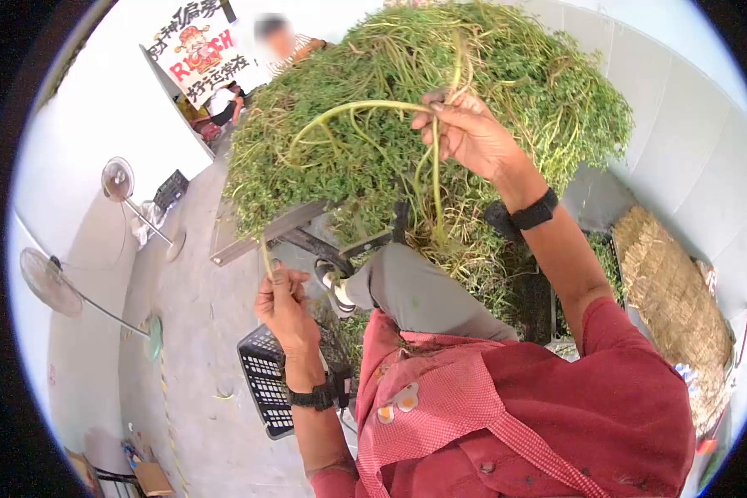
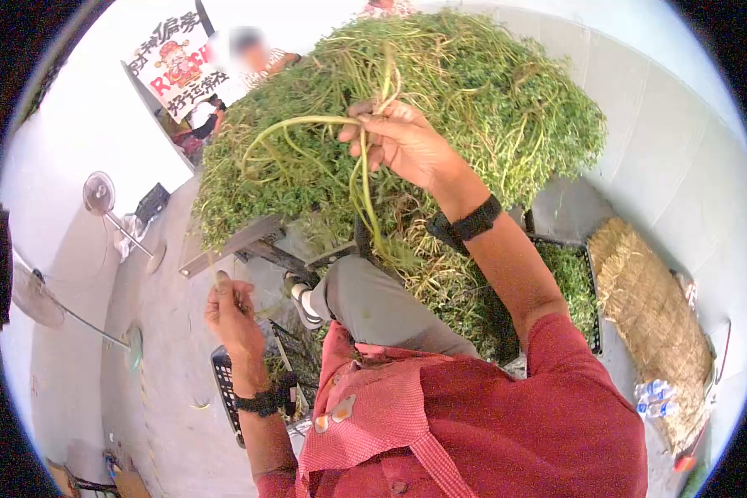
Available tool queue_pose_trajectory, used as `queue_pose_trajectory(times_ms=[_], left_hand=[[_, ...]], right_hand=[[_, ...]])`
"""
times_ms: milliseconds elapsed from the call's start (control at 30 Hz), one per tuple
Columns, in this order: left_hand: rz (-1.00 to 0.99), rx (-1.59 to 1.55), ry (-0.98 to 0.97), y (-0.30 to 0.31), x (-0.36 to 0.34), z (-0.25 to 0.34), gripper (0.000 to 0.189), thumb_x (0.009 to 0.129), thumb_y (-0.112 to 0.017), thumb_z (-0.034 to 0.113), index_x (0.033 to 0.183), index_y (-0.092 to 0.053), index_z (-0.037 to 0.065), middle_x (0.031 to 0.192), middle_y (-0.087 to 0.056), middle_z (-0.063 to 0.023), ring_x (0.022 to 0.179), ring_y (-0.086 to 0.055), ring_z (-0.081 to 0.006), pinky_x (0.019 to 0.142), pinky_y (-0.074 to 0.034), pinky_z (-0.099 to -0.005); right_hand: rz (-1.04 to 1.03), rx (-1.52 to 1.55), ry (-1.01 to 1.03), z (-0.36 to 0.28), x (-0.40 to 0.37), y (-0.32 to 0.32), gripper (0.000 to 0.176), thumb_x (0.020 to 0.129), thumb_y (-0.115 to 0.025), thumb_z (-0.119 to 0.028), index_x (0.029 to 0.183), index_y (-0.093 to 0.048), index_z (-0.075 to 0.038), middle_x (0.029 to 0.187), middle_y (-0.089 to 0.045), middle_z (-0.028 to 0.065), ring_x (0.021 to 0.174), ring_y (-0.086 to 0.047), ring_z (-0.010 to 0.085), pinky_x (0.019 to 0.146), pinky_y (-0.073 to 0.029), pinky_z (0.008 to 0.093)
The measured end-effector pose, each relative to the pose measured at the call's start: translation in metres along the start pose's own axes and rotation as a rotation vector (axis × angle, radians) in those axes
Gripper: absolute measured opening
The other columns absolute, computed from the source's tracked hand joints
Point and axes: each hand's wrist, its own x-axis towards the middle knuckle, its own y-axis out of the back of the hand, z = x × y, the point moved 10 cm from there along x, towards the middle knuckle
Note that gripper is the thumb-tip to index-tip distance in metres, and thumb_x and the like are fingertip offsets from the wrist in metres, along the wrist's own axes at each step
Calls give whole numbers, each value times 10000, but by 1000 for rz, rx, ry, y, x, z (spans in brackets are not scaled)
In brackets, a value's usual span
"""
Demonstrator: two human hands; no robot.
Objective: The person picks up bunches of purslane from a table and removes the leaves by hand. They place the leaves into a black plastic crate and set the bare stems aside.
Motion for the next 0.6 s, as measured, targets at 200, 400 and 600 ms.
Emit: queue_pose_trajectory(times_ms=[200, 400, 600], left_hand=[[71, -28, -47, 42, -10, 8, 336, 895, -548, 248, 614, -560, 65, 650, -611, -77, 418, -323, -28, 388, -199, -191], [-25, 33, -24, 11, -27, 18, 313, 906, -533, 246, 680, -606, 42, 659, -614, -63, 445, -322, -26, 399, -198, -192], [-246, 331, -21, -53, -39, 8, 247, 906, -537, 233, 900, -666, 24, 611, -477, 59, 518, -342, -16, 449, -249, -198]], right_hand=[[-30, 144, 76, -5, 0, -15, 207, 879, -537, -99, 1066, -528, -10, 862, -653, 150, 708, -662, 188, 499, -547, 246], [-77, 30, 47, 20, -10, -37, 212, 895, -527, -133, 1075, -535, -22, 907, -649, 152, 769, -652, 192, 506, -525, 241], [-71, -77, -58, 80, -20, -64, 232, 893, -546, -162, 1044, -527, 12, 891, -646, 157, 761, -654, 202, 490, -520, 237]])
